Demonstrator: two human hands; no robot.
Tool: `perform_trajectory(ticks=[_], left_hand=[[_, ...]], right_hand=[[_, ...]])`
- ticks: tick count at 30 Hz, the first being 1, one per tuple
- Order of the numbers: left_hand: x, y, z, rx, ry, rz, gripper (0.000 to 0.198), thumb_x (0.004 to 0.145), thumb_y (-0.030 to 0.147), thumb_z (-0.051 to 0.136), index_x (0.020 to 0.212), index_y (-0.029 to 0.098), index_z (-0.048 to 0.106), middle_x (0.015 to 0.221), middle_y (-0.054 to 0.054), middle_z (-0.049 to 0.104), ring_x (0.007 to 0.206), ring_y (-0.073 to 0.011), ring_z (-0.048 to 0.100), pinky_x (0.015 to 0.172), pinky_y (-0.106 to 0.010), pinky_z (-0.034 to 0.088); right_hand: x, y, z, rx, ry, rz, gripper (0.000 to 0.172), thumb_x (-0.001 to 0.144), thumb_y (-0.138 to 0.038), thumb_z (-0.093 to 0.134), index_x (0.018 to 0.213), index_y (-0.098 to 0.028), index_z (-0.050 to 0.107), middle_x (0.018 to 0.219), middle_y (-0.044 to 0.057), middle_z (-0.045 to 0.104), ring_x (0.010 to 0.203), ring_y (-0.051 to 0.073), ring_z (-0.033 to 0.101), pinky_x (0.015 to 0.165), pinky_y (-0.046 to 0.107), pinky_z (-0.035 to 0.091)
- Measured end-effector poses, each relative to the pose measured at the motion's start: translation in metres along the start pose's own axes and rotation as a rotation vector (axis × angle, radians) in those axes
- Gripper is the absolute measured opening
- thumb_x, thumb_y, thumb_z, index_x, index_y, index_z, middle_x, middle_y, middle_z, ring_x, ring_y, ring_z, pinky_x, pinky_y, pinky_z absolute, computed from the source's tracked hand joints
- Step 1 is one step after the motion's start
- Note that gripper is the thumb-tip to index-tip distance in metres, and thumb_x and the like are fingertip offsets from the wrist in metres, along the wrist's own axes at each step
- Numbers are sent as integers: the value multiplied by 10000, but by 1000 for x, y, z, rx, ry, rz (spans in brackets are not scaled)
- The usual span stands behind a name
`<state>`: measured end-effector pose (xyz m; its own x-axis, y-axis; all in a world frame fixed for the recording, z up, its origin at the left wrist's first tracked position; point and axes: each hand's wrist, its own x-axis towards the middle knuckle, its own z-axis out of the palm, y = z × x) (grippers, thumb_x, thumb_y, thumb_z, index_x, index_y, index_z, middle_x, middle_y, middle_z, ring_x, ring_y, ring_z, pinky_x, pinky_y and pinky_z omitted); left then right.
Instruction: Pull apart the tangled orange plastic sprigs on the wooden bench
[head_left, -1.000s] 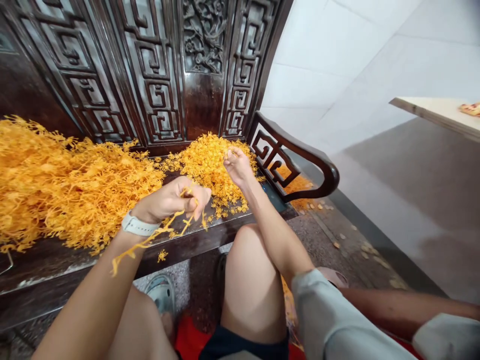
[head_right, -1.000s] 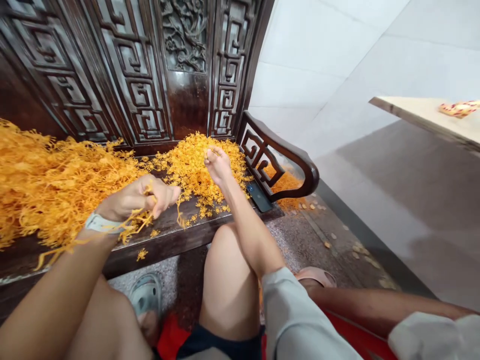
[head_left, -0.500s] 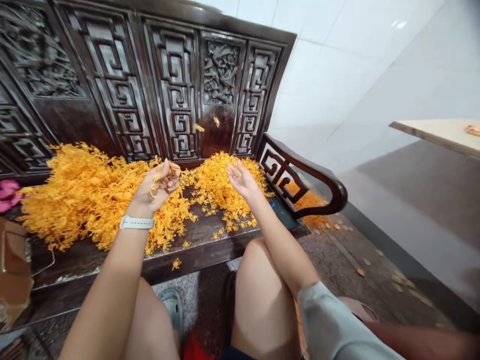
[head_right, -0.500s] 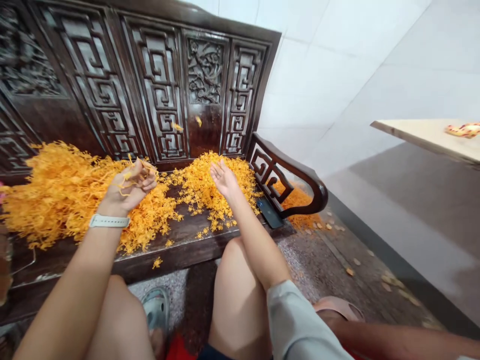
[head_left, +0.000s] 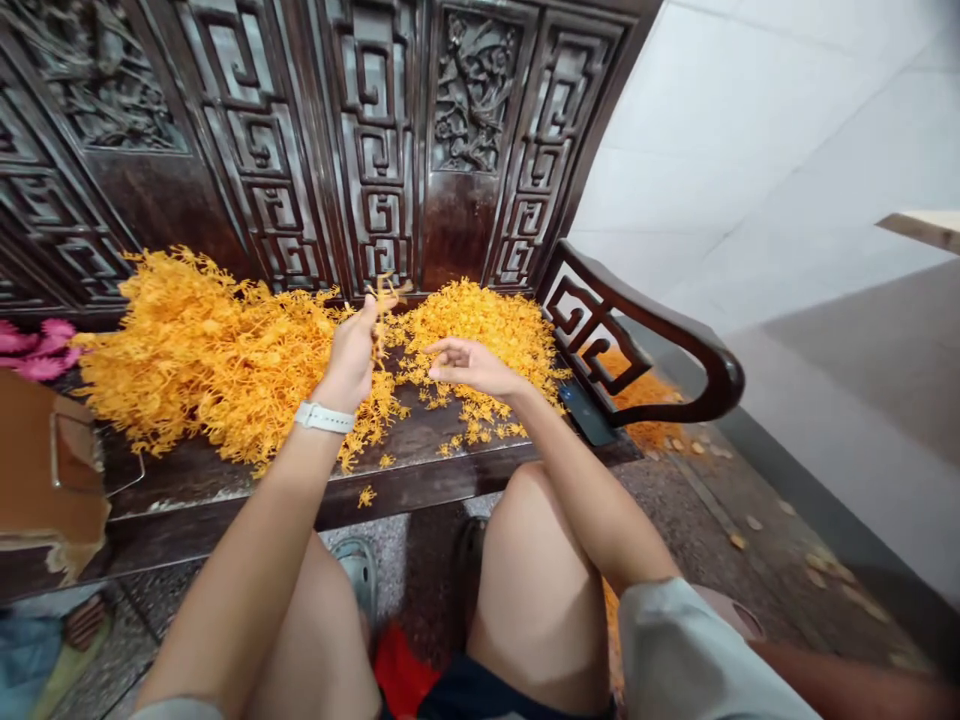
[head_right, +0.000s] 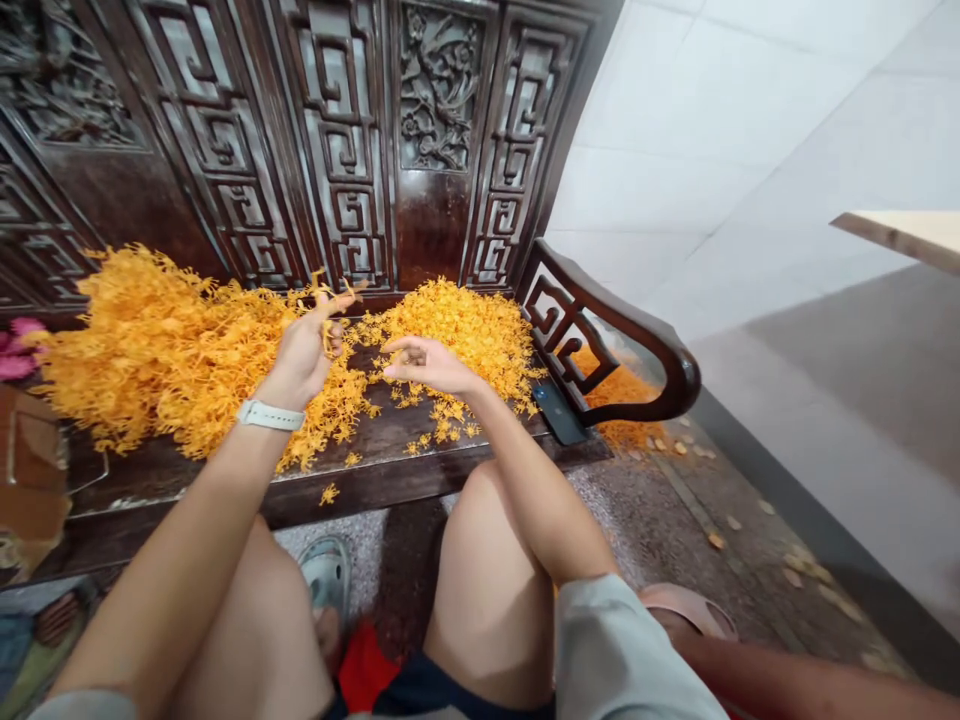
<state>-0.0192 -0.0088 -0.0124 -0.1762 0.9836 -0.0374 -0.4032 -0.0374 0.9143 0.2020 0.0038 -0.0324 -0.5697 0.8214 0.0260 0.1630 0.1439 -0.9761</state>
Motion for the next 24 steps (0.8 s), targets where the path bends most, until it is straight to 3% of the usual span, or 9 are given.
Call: perform_trajectory(ticks=[2,4,6,8,10,15,18,21,24], left_hand=[[-4,-4,10,-95,-28,-43,395,1035,539,616,1090,196,803,671,-1,535,549,-91,440,491,-208,333],[-8,-5,18,-262,-117,-140,446,1079,544,509,1179,203,779,690,-12,571,578,-108,504,532,-213,404],[-9,-2,22,-429,-203,-219,484,1111,529,412,1254,207,744,694,-16,592,585,-118,538,563,-227,456],[-8,4,20,-525,-222,-225,499,1121,524,366,1297,217,719,702,-18,616,585,-122,559,580,-237,484],[-5,10,16,-549,-189,-189,516,1119,545,351,1305,228,712,731,-29,653,614,-129,598,613,-246,514],[-1,22,3,-413,-142,-111,552,1049,652,456,1247,218,735,958,-102,764,843,-188,718,774,-303,596],[-5,27,-1,-324,-199,-100,426,1000,553,616,1246,226,733,1093,-111,772,957,-204,734,882,-327,614],[-11,27,0,-205,-286,-87,411,941,412,739,1314,242,706,1189,-112,759,1023,-204,735,933,-335,617],[-18,22,5,-2,-359,-82,450,904,326,798,1334,230,707,1207,-120,755,959,-178,734,853,-294,620]], right_hand=[[0,-2,11,-139,-74,-94,620,790,-477,889,1293,-178,683,1186,109,729,1045,224,662,962,410,534],[2,-1,21,-301,-57,-204,626,799,-518,877,1290,-185,675,1297,124,686,1164,261,619,1045,445,499],[5,0,28,-384,-48,-265,495,866,-534,816,1188,-181,686,1189,98,695,1097,246,607,1002,420,495],[7,2,30,-355,-53,-248,354,969,-529,693,1000,-177,675,938,36,664,879,184,574,850,351,487],[9,3,26,-272,-42,-197,377,1018,-518,622,849,-180,630,778,-8,582,740,139,499,741,306,437],[7,-4,10,104,17,-74,353,965,-524,699,876,-183,676,780,4,621,723,123,548,731,290,459],[2,-13,6,323,48,-11,316,967,-502,702,921,-190,698,759,5,612,659,111,526,642,271,437],[-3,-27,5,412,132,-58,283,961,-475,725,955,-192,702,785,6,615,656,97,529,610,249,423],[-15,-49,2,350,301,-149,295,975,-507,703,969,-213,693,775,-6,598,617,82,491,560,236,384]])
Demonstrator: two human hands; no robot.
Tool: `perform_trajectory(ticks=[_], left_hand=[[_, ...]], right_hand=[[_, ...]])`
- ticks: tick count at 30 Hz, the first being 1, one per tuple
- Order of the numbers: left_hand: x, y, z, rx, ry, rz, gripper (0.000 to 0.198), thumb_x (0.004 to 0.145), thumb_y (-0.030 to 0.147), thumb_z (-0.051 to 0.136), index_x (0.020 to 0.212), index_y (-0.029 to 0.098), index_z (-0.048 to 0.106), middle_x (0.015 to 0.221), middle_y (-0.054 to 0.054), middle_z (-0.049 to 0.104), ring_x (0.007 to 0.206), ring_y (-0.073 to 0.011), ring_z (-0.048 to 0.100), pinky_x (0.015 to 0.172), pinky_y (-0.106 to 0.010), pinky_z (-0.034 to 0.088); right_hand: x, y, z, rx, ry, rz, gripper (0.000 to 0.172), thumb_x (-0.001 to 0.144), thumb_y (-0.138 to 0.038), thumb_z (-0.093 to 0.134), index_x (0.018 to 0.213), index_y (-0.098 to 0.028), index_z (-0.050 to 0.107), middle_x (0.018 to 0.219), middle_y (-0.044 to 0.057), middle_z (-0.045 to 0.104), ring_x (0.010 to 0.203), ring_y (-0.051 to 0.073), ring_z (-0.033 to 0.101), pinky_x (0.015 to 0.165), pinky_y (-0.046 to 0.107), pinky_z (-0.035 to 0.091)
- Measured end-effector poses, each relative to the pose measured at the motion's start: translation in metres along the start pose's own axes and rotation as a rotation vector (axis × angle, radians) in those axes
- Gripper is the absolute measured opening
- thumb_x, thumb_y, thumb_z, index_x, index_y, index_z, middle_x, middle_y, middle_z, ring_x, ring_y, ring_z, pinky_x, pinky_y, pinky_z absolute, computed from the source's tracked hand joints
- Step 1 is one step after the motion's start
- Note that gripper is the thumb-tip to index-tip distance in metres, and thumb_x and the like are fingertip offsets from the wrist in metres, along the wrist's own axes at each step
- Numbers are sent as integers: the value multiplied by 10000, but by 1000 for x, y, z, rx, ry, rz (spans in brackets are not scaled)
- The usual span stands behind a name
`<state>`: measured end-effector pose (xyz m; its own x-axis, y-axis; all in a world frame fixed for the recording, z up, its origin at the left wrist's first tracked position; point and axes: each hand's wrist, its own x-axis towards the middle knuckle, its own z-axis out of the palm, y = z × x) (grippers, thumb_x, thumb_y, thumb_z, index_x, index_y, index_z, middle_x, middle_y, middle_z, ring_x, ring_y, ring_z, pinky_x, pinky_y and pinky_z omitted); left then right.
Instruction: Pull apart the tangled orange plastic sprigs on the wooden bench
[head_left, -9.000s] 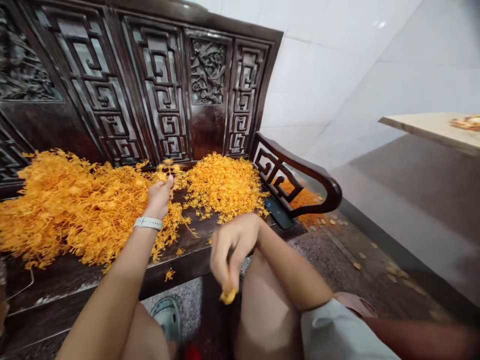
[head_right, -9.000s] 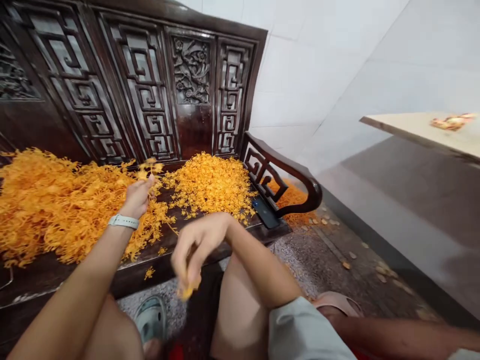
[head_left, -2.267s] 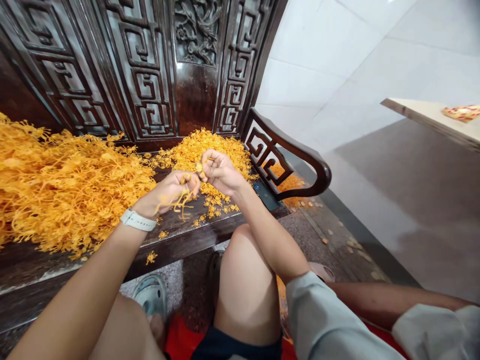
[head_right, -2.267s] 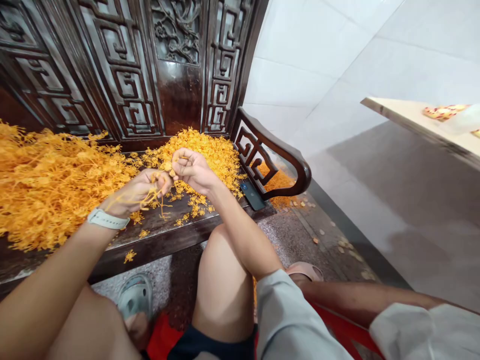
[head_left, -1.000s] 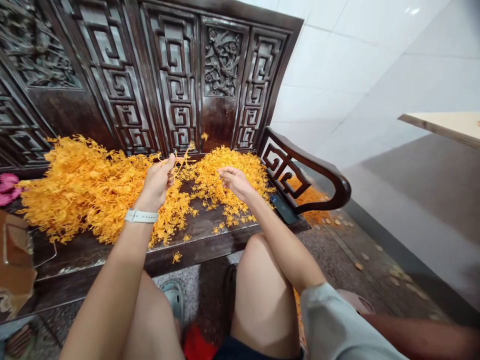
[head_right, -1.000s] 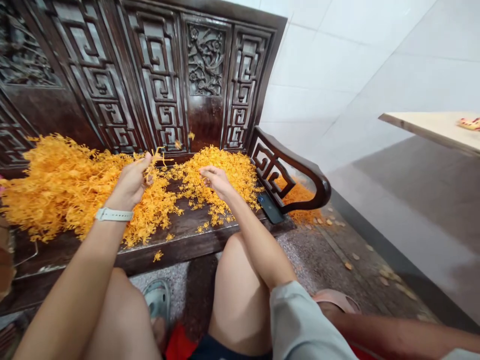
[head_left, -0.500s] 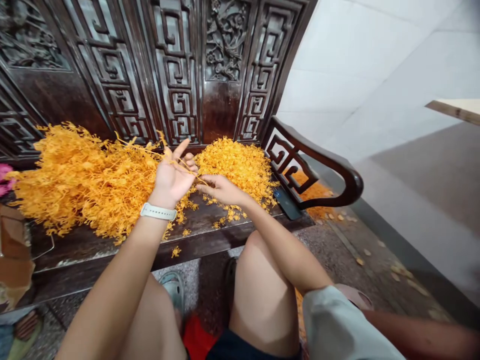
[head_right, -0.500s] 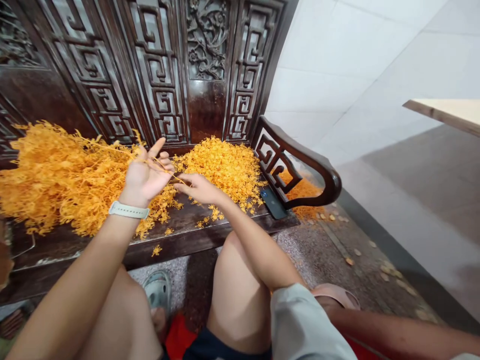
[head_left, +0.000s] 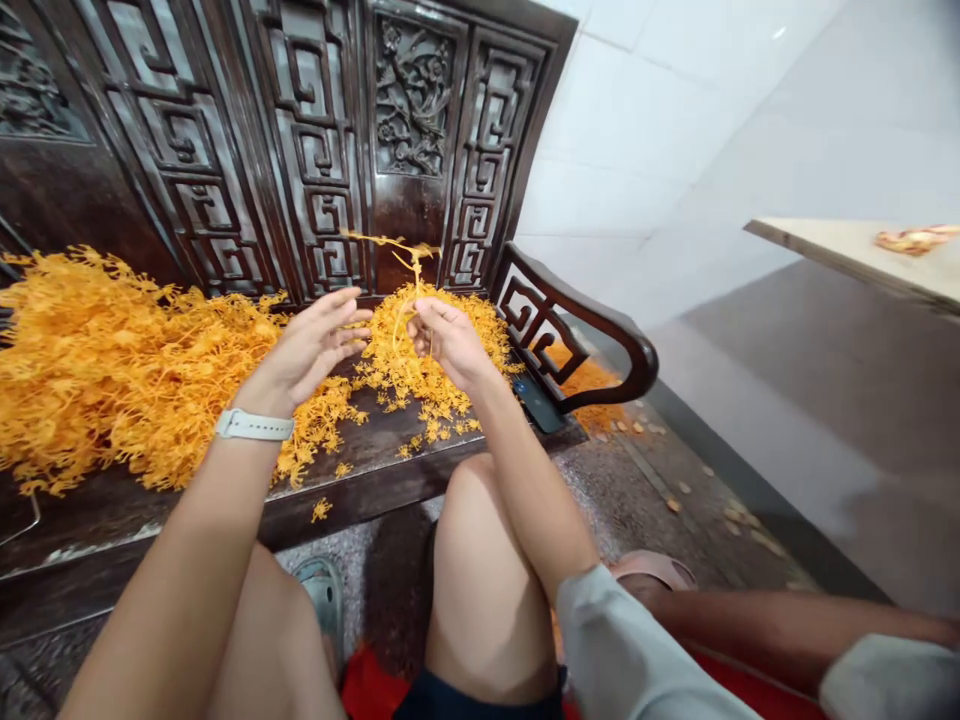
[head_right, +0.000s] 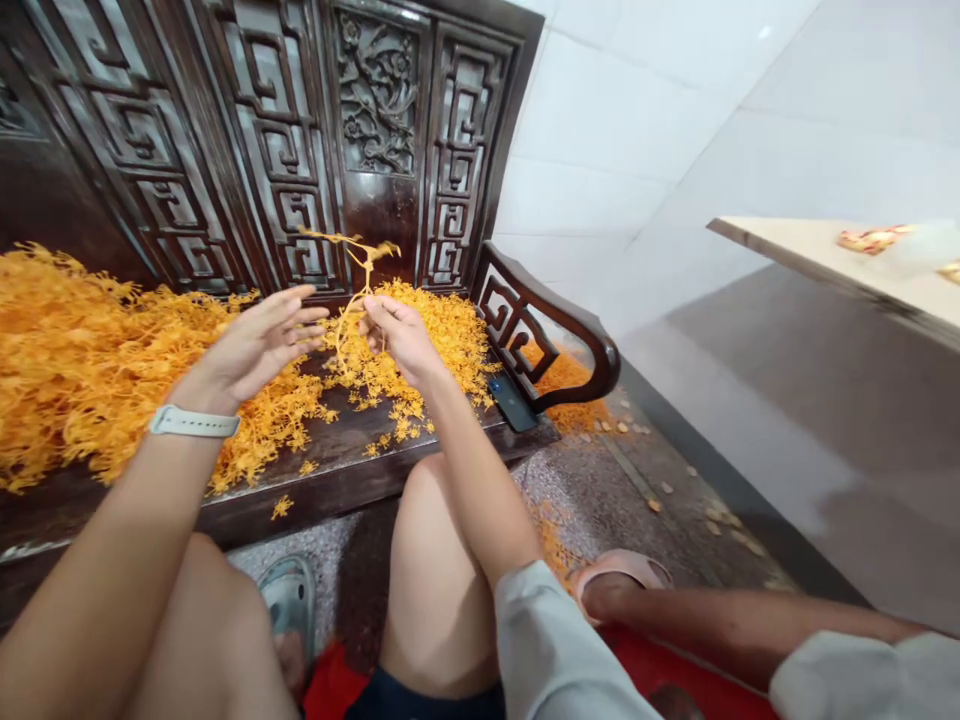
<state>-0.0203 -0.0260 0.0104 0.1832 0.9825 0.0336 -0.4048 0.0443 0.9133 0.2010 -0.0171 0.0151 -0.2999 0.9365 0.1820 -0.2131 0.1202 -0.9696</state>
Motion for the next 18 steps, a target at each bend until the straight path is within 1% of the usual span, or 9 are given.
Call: perform_trajectory(ticks=[3,5,7,9,11,13,14,16,18], left_hand=[[4,-6,10,182,-106,-39,449,900,310,807,1337,247,724,1181,-106,761,899,-153,723,764,-250,597],[12,-9,14,282,-145,-33,413,902,314,801,1306,249,741,1180,-105,760,876,-148,714,738,-251,582],[24,-11,11,392,-102,4,352,913,332,781,1247,224,758,1169,-114,760,848,-149,700,733,-269,571],[34,-14,-1,554,-23,55,325,926,344,745,1214,196,761,1136,-123,765,844,-166,691,750,-300,564],[38,-18,-23,807,37,91,324,929,354,705,1189,170,768,1072,-126,772,878,-209,692,813,-355,569],[32,-23,-50,1145,18,119,329,919,350,678,1164,158,786,1081,-137,777,983,-275,697,929,-428,556],[24,-25,-63,1317,6,131,340,919,350,663,1165,156,794,1116,-151,775,1059,-318,688,991,-472,532],[5,-28,-89,1600,16,149,387,933,367,625,1206,154,799,1220,-190,751,1225,-412,627,1090,-575,452],[-16,-31,-110,1760,56,159,455,953,414,596,1280,159,784,1317,-221,710,1345,-484,531,1135,-666,360]], right_hand=[[-30,-35,-9,-134,165,-164,314,995,-554,652,1023,-244,689,745,-23,573,537,73,416,490,240,310],[-68,-58,-24,-237,348,-300,300,993,-553,643,1054,-262,678,713,-34,552,499,73,383,462,241,274],[-120,-69,-48,-344,600,-426,284,979,-546,641,1048,-272,658,679,-42,535,474,80,380,445,239,268],[-180,-62,-78,-410,863,-504,274,973,-535,620,1009,-264,636,672,-31,550,479,100,428,437,238,278],[-242,-34,-110,-488,1135,-449,277,931,-524,627,926,-249,594,600,-40,524,428,115,413,412,246,264],[-297,12,-137,-671,1270,-66,346,927,-565,532,846,-230,566,591,-11,547,414,132,427,422,273,333],[-320,37,-146,-772,1209,253,353,939,-548,478,827,-223,563,633,28,598,461,159,506,475,302,430],[-350,83,-154,-1004,916,874,305,906,-492,530,771,-222,575,727,131,685,699,275,711,662,402,577],[-359,113,-151,-1062,700,1124,290,814,-461,675,664,-233,576,801,217,732,914,393,768,821,500,603]])
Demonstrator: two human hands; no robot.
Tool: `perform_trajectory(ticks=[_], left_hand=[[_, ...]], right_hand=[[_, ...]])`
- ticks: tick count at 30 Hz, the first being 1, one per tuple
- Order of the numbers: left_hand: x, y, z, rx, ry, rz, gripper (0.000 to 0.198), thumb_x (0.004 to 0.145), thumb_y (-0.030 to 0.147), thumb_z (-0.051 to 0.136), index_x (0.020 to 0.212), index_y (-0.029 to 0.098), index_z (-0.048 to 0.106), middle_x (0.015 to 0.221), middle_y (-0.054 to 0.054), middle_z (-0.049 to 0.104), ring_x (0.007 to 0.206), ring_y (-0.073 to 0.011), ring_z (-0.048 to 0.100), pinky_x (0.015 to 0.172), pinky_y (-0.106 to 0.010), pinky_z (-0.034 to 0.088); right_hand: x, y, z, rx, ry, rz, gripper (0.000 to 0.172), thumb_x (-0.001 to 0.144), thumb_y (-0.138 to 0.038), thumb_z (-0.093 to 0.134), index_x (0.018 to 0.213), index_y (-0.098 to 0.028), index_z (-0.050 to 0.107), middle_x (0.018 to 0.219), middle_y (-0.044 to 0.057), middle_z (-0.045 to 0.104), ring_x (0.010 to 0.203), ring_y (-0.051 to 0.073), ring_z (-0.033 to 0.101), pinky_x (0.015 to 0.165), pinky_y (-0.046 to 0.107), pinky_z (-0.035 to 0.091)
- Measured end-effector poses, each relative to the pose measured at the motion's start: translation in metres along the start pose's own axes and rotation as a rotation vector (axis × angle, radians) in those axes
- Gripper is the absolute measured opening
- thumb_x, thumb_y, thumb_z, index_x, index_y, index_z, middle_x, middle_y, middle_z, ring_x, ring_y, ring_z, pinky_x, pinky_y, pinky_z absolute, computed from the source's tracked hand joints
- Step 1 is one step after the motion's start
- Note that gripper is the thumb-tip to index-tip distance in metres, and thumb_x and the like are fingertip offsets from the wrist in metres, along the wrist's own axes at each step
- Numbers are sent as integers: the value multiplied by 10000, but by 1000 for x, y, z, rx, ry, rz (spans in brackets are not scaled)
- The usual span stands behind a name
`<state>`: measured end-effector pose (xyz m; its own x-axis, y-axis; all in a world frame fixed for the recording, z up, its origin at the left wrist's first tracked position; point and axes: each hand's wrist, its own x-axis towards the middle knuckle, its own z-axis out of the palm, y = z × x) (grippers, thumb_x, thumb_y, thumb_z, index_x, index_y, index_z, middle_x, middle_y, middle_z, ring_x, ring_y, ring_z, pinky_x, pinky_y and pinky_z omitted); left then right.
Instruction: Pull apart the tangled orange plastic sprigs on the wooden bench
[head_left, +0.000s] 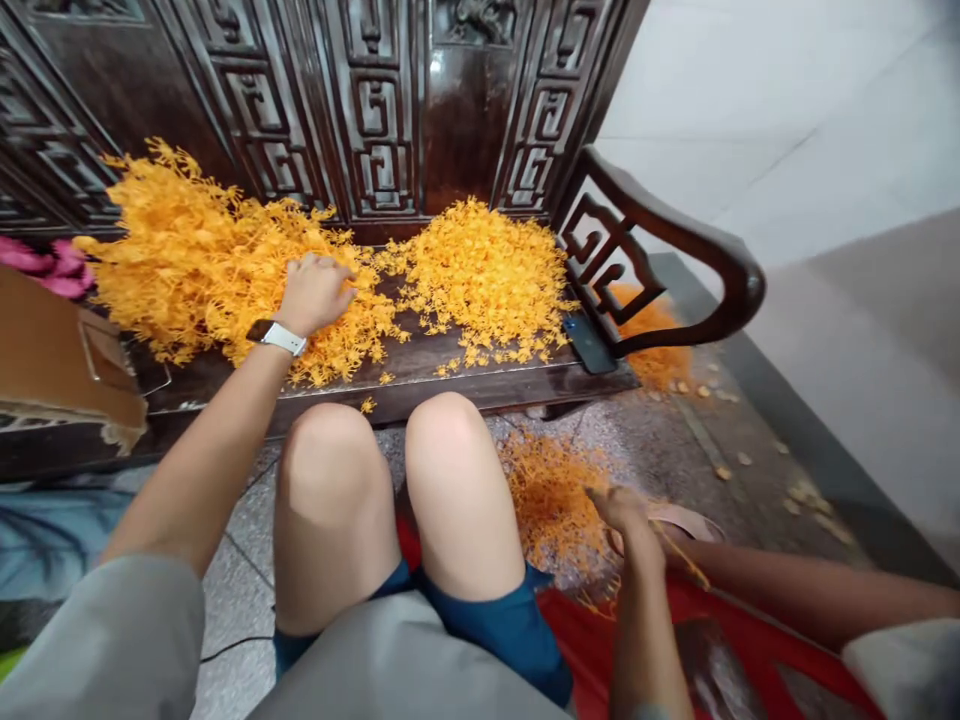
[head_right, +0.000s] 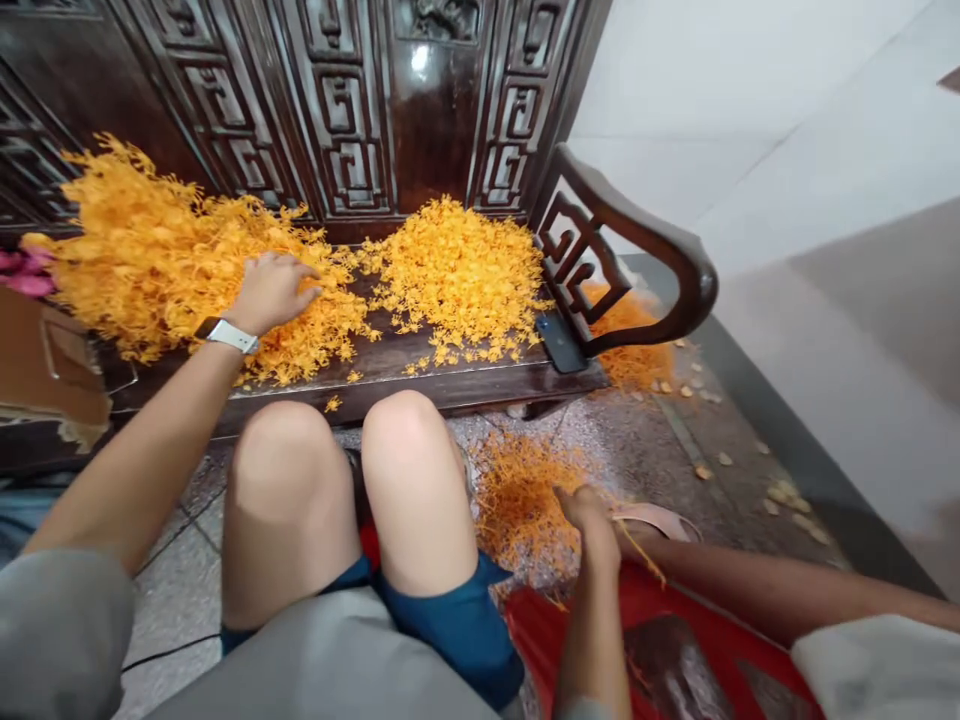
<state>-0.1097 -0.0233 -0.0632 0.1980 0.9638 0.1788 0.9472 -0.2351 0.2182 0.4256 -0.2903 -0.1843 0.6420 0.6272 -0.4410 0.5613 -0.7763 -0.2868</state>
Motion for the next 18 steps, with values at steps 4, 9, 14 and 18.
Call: perform_trajectory(ticks=[4,9,14,18], left_hand=[[-32,-33,8,51,-52,14,556,961,510,590,1408,211,731,1477,-206,629,1423,-498,441,1181,-691,259],[-51,-56,18,-81,-17,-18,614,992,537,521,1507,231,652,1514,-172,620,1421,-423,467,1216,-590,237],[-62,-58,26,-224,90,-92,546,1043,403,371,1411,196,717,1459,-166,667,1382,-360,518,1215,-523,230],[-65,-51,30,-252,126,-121,583,1048,490,385,1443,186,688,1495,-176,636,1409,-349,518,1227,-492,224]], right_hand=[[-11,-47,-2,-69,-398,-225,299,786,-495,737,639,-249,651,1020,240,797,955,398,783,863,498,617],[-56,-189,-39,-39,-366,-1022,413,1004,-564,526,1043,-235,772,1173,146,792,1095,332,731,1025,472,531],[-99,-353,20,70,-378,-1376,368,1010,-525,614,944,-182,728,958,118,742,891,246,666,850,368,478],[-104,-430,92,-197,-426,-1198,366,792,-368,888,681,-170,600,801,120,679,907,260,655,807,337,432]])
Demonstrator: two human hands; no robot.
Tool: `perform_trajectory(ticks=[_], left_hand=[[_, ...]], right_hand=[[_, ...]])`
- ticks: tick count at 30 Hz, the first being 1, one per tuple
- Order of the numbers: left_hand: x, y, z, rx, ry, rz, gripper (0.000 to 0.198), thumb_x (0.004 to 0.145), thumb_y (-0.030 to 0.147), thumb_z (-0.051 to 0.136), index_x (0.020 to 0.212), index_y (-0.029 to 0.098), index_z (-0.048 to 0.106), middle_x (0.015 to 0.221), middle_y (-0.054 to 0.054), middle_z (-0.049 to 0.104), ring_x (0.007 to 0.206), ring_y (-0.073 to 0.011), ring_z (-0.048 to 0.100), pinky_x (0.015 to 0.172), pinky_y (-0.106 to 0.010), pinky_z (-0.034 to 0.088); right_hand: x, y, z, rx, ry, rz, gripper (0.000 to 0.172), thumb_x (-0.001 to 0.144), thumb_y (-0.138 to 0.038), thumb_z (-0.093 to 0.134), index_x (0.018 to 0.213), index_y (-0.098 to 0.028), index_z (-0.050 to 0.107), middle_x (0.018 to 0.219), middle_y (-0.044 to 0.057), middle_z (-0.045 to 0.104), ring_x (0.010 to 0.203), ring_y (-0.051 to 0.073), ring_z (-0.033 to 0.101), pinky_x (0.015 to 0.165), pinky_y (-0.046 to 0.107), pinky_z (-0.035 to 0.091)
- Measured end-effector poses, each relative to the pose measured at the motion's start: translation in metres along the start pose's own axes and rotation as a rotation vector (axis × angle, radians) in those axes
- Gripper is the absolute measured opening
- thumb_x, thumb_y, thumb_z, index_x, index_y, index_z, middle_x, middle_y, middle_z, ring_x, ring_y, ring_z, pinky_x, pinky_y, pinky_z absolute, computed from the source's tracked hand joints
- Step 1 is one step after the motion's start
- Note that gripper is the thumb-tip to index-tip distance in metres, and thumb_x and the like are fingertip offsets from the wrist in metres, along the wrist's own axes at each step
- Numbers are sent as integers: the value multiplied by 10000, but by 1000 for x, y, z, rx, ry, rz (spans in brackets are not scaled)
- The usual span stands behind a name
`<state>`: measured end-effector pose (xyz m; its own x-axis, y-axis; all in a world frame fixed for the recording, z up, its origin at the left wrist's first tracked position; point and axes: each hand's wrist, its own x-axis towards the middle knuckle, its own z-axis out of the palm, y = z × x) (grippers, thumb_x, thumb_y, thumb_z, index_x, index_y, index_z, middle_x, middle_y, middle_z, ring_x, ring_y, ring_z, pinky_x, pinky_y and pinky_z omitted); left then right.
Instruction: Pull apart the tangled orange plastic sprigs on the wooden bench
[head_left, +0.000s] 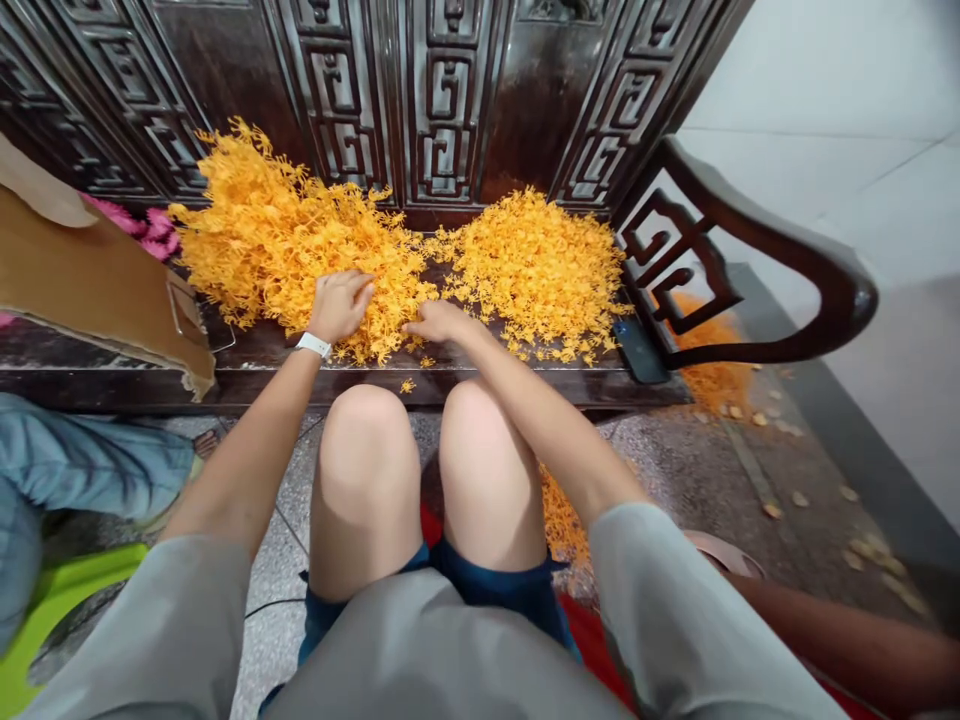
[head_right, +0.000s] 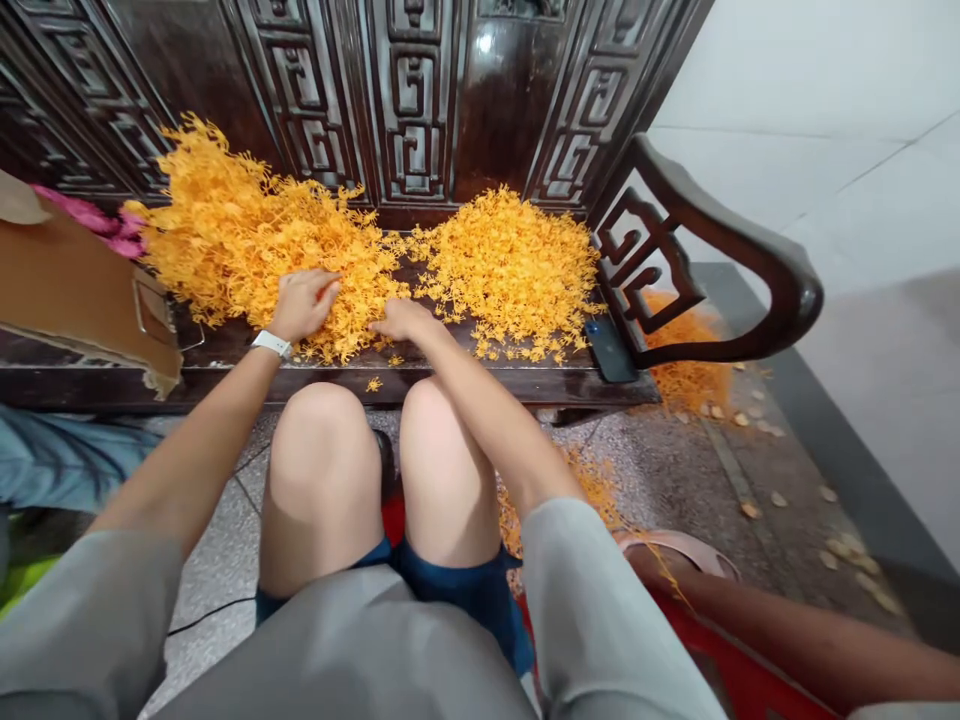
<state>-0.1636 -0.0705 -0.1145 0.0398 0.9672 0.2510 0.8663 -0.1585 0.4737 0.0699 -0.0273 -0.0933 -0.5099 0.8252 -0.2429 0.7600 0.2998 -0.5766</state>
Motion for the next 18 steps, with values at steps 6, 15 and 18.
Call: perform_trajectory(ticks=[6,15,18], left_hand=[[-6,-5,2,109,-82,103,943,896,805,550,1606,185,522,1701,-236,394,1557,-429,368,1256,-520,195],[-4,-32,-19,181,-66,84,1206,746,975,542,1657,190,450,1692,-241,396,1571,-450,322,1275,-514,187],[-5,-39,-35,235,-7,15,1169,754,913,628,1669,212,430,1727,-233,337,1599,-457,271,1271,-531,194]], right_hand=[[16,11,13,202,76,18,247,943,-154,616,715,-185,528,747,48,644,787,152,637,733,249,452],[-47,-6,-3,1307,-126,-174,191,1018,-248,586,874,-221,464,684,-59,458,591,100,459,629,214,425],[-69,-8,-10,1356,-154,-259,260,998,-301,657,853,-228,454,712,-44,451,637,114,459,665,235,437]])
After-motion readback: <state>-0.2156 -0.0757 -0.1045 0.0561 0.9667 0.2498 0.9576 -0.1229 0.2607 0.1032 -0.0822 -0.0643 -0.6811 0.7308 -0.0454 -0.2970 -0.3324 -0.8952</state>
